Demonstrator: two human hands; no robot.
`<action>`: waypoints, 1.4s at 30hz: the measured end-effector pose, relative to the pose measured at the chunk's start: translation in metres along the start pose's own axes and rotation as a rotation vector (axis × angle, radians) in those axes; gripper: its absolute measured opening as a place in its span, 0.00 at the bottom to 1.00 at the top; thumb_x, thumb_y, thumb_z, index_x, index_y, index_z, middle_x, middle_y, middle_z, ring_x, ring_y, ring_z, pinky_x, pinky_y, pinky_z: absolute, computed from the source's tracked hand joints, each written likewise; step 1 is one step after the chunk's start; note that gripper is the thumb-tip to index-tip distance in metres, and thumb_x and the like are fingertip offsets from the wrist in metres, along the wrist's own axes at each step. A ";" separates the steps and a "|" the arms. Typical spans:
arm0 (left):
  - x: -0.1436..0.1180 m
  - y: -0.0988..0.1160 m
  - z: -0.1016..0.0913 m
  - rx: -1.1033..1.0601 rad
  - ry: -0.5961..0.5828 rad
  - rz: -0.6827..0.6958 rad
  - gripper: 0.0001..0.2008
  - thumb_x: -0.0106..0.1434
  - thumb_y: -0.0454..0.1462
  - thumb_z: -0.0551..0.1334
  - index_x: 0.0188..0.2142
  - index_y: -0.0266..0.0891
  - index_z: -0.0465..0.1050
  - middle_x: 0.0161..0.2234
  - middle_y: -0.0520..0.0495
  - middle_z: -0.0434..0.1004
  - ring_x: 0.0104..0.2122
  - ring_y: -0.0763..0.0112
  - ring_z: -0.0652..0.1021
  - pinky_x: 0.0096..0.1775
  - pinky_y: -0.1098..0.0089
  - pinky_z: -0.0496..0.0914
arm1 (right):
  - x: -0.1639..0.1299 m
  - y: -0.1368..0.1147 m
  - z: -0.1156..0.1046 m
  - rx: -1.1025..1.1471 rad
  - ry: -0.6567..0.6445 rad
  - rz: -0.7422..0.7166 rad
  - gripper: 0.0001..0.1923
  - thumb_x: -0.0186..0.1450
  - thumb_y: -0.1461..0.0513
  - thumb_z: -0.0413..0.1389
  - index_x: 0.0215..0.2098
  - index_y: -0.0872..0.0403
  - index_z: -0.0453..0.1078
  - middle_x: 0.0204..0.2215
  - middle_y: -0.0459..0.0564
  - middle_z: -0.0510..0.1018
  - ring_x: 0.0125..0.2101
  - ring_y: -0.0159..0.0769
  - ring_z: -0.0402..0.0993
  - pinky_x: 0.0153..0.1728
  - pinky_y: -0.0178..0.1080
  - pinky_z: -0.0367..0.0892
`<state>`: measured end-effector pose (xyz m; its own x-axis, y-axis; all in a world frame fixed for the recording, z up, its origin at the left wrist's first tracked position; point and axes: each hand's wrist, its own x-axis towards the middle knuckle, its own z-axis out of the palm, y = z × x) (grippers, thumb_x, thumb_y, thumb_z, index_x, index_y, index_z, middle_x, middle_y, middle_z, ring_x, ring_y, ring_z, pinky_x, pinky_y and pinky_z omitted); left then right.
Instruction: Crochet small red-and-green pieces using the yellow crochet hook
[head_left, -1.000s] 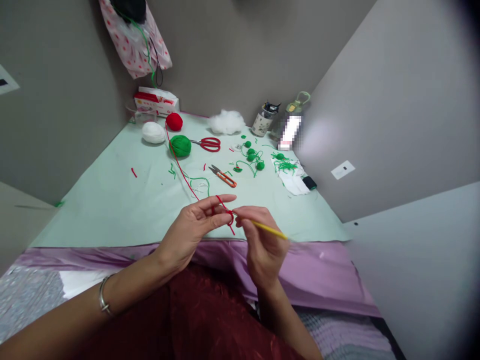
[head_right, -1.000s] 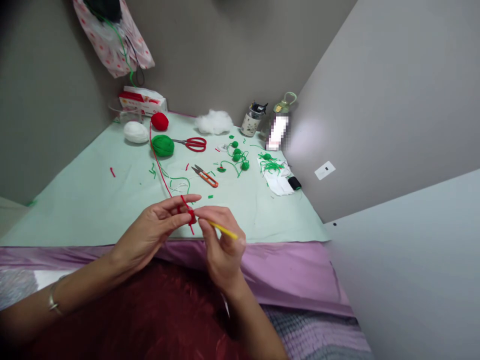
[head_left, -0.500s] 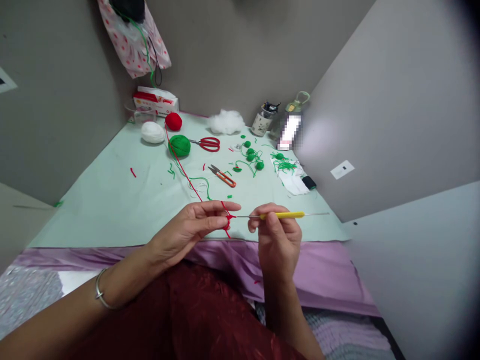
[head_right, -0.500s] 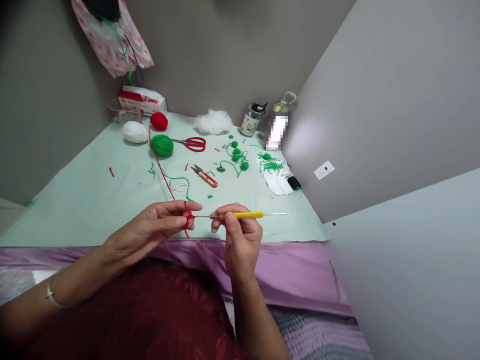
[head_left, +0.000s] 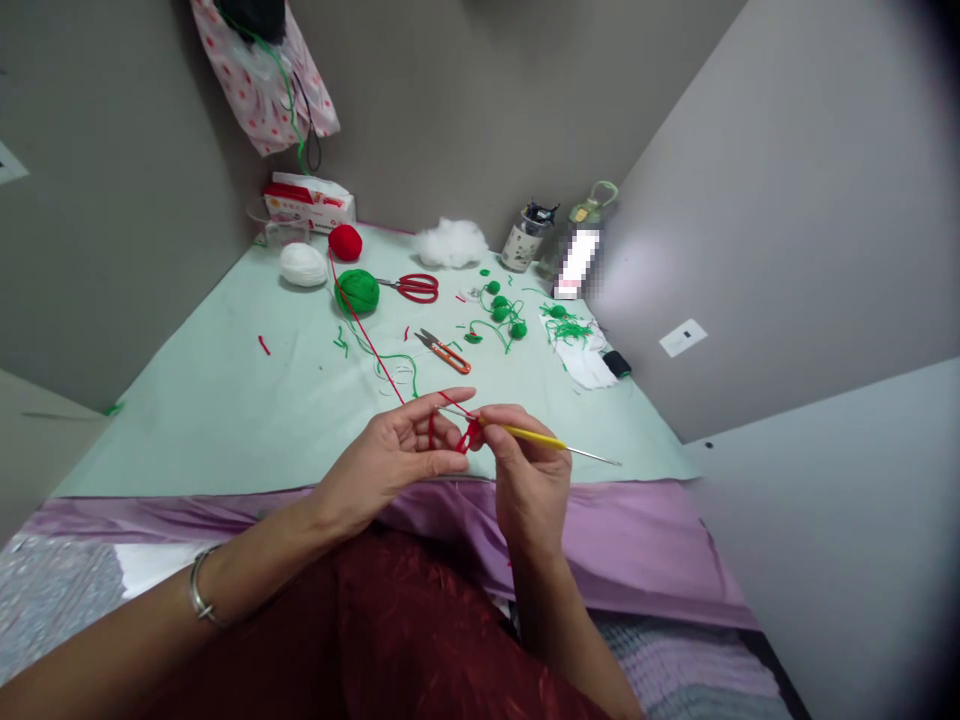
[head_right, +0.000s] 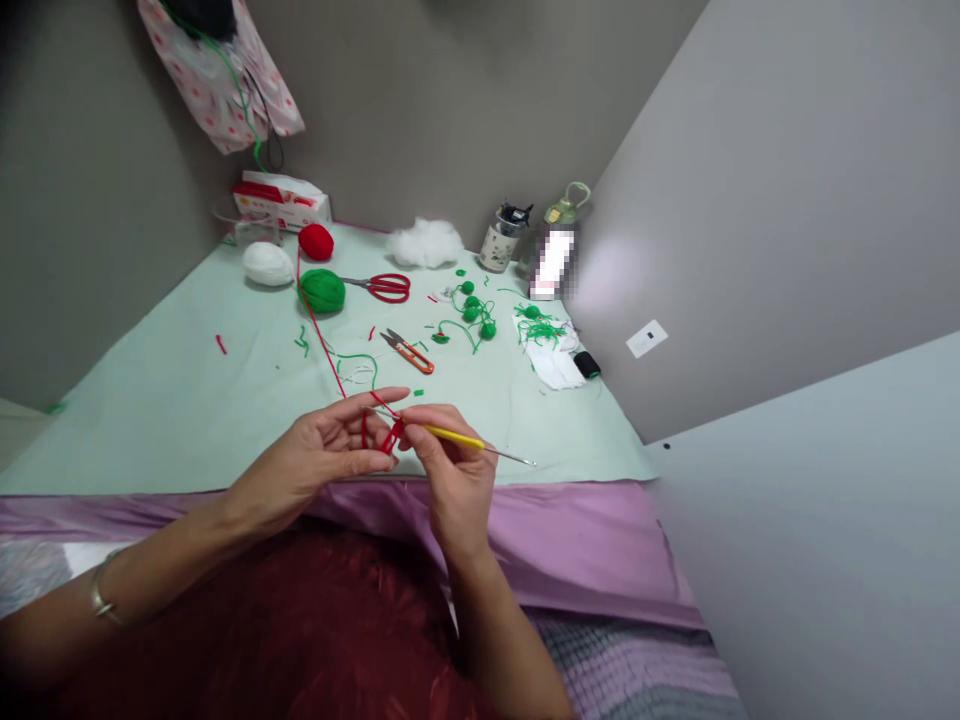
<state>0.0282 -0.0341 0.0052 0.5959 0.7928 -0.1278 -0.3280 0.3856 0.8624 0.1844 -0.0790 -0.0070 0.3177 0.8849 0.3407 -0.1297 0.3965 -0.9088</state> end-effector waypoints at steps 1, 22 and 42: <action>0.000 0.000 0.000 0.004 -0.003 -0.001 0.30 0.56 0.31 0.76 0.58 0.48 0.78 0.31 0.58 0.76 0.34 0.79 0.76 0.42 0.74 0.70 | 0.001 0.000 0.000 0.022 0.011 0.018 0.07 0.66 0.65 0.65 0.39 0.47 0.84 0.32 0.44 0.81 0.29 0.29 0.76 0.34 0.35 0.73; -0.006 0.010 0.003 0.240 -0.010 0.088 0.17 0.67 0.46 0.68 0.53 0.43 0.82 0.36 0.50 0.81 0.42 0.65 0.78 0.54 0.63 0.68 | 0.006 -0.005 -0.002 0.051 0.054 -0.028 0.09 0.64 0.67 0.64 0.37 0.46 0.84 0.29 0.43 0.81 0.28 0.30 0.76 0.33 0.37 0.72; -0.004 0.002 0.012 -0.071 0.080 0.052 0.30 0.62 0.33 0.72 0.63 0.48 0.74 0.34 0.54 0.78 0.38 0.72 0.76 0.50 0.67 0.67 | -0.001 -0.002 0.002 -0.067 0.001 -0.035 0.05 0.69 0.60 0.62 0.40 0.48 0.82 0.33 0.46 0.81 0.31 0.33 0.76 0.34 0.39 0.75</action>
<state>0.0344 -0.0420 0.0135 0.5171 0.8468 -0.1245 -0.4098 0.3726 0.8326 0.1825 -0.0805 -0.0054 0.3216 0.8706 0.3724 -0.0551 0.4098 -0.9105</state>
